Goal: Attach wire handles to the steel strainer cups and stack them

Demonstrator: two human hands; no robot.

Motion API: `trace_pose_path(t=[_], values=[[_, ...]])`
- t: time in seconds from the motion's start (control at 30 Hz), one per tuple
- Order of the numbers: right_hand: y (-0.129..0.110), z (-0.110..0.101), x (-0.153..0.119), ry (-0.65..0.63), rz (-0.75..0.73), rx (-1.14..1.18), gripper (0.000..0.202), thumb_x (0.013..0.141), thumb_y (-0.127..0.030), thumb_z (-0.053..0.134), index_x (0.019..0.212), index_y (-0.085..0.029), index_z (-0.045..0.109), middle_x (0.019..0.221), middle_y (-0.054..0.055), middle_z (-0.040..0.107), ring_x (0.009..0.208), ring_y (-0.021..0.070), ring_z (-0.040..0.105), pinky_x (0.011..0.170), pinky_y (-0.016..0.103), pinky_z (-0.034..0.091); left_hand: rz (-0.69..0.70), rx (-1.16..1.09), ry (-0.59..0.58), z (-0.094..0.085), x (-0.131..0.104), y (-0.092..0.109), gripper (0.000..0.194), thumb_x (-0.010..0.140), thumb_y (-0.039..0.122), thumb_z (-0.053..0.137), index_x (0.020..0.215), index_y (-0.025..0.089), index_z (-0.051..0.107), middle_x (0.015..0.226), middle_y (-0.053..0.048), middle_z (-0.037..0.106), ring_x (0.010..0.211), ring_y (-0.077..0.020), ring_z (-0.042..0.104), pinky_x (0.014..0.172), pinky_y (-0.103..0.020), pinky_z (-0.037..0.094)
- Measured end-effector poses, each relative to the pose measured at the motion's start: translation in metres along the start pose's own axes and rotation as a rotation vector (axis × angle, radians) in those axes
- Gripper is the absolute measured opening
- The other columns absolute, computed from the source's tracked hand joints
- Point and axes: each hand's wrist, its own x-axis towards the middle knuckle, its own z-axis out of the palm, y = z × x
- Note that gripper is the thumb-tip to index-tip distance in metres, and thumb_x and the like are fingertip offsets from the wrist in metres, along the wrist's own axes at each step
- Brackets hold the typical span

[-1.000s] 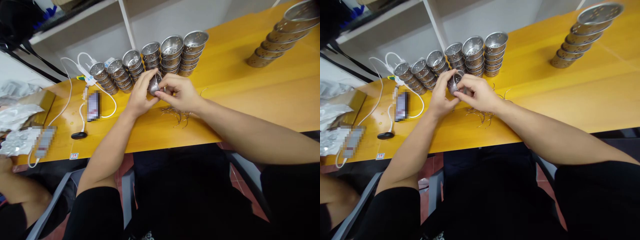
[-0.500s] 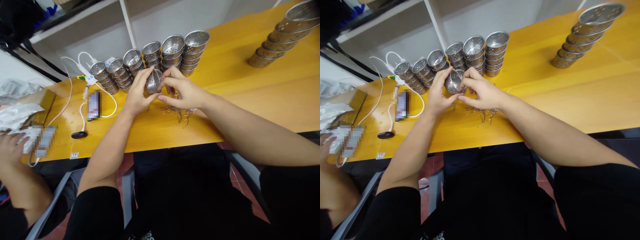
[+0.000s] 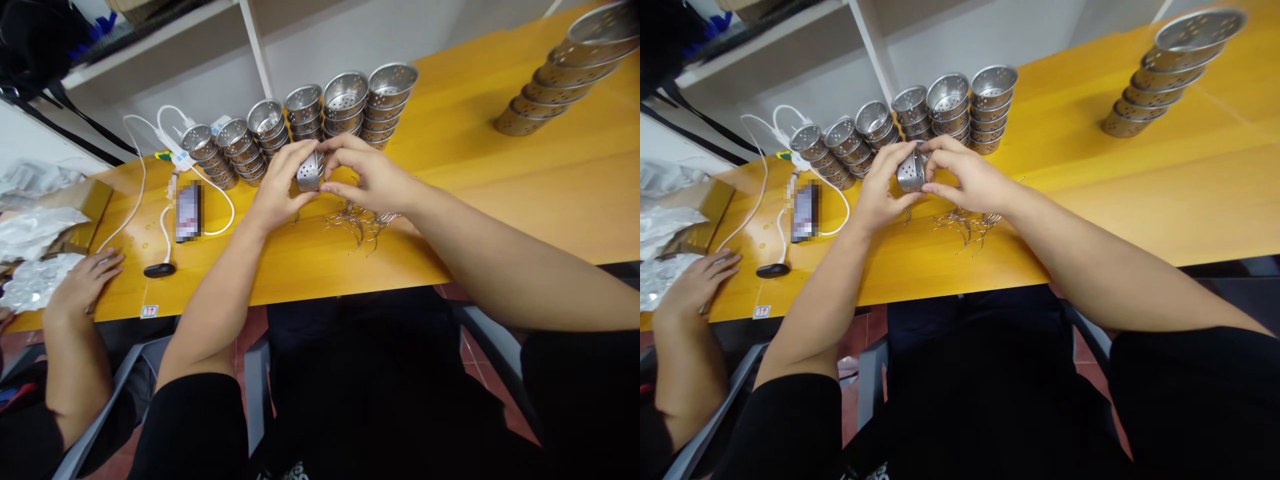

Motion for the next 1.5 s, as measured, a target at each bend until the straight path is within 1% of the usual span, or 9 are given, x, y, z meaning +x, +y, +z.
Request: trace_pose_path(t=[0.2,0.33,0.57,0.8,0.93,1.13,1.2,1.33,1.5], values=[[-0.001,0.0,0.001,0.04,0.026,0.033,0.072,0.104,-0.106,0.09,0.115,-0.035,0.092,0.164,0.015,0.085,0.163,0.0536,0.073,0.15,0.083,0.054,-0.004,-0.021,-0.023,0.001,-0.001,-0.002,0.116,0.105,0.11,0.077,0.199,0.049,0.044,0.197,-0.012,0.064,0.186,-0.0509,0.062,0.163,-0.081,0.04],[-0.006,-0.003,0.003,0.021,0.08,0.086,0.077,0.097,-0.114,0.09,0.115,-0.039,0.096,0.151,0.015,0.088,0.157,0.0524,0.074,0.148,0.088,0.055,-0.051,-0.015,-0.009,-0.002,0.001,0.008,0.115,0.101,0.114,0.076,0.194,0.049,0.055,0.194,-0.011,0.068,0.185,-0.0506,0.065,0.162,-0.081,0.045],[-0.007,0.002,0.004,0.04,0.054,0.141,0.078,0.1,-0.112,0.09,0.114,-0.036,0.097,0.144,0.017,0.085,0.145,0.0489,0.079,0.142,0.089,0.061,-0.09,-0.025,0.026,-0.009,0.008,0.025,0.11,0.098,0.118,0.076,0.181,0.046,0.07,0.185,-0.011,0.076,0.181,-0.0495,0.07,0.16,-0.081,0.05],[0.021,-0.013,0.003,0.191,0.062,0.081,0.075,0.103,-0.104,0.096,0.116,-0.031,0.092,0.155,0.022,0.081,0.15,0.0498,0.075,0.13,0.078,0.072,-0.135,-0.023,0.101,-0.013,-0.001,0.003,0.12,0.095,0.112,0.088,0.189,0.043,0.059,0.19,-0.015,0.07,0.188,-0.0525,0.06,0.165,-0.08,0.041],[0.033,-0.039,-0.001,-0.012,0.024,0.024,0.079,0.104,-0.103,0.097,0.113,-0.025,0.09,0.154,0.024,0.081,0.125,0.0383,0.078,0.114,0.063,0.076,-0.234,-0.007,0.251,-0.013,-0.007,-0.013,0.117,0.097,0.111,0.088,0.183,0.038,0.059,0.189,-0.013,0.069,0.184,-0.0465,0.061,0.163,-0.077,0.043],[0.045,-0.049,-0.009,-0.277,0.016,-0.095,0.071,0.097,-0.102,0.1,0.101,-0.031,0.091,0.117,0.012,0.084,0.104,0.0387,0.08,0.116,0.071,0.075,-0.344,-0.015,0.335,-0.005,-0.013,-0.029,0.113,0.085,0.113,0.097,0.165,0.037,0.076,0.159,-0.014,0.078,0.172,-0.0467,0.069,0.156,-0.074,0.054],[0.048,-0.045,-0.01,-0.283,0.022,-0.134,0.07,0.099,-0.1,0.098,0.107,-0.031,0.093,0.116,0.012,0.083,0.101,0.0381,0.08,0.115,0.071,0.075,-0.319,-0.017,0.348,0.002,-0.017,-0.04,0.112,0.088,0.112,0.094,0.17,0.038,0.074,0.163,-0.014,0.076,0.174,-0.0462,0.068,0.155,-0.073,0.055],[0.045,-0.03,-0.009,-0.141,0.046,-0.172,0.064,0.108,-0.092,0.094,0.128,-0.032,0.094,0.128,0.016,0.086,0.122,0.0465,0.083,0.124,0.076,0.072,-0.284,-0.104,0.316,0.017,-0.025,-0.064,0.116,0.095,0.113,0.086,0.183,0.044,0.058,0.18,-0.016,0.068,0.174,-0.0445,0.071,0.146,-0.071,0.064],[0.03,-0.007,-0.006,0.012,0.057,-0.094,0.075,0.112,-0.083,0.095,0.162,-0.028,0.085,0.155,0.02,0.086,0.142,0.0523,0.083,0.135,0.079,0.067,-0.307,-0.18,0.308,0.031,-0.023,-0.072,0.116,0.096,0.114,0.084,0.182,0.043,0.052,0.182,-0.017,0.072,0.171,-0.043,0.077,0.145,-0.071,0.066]])
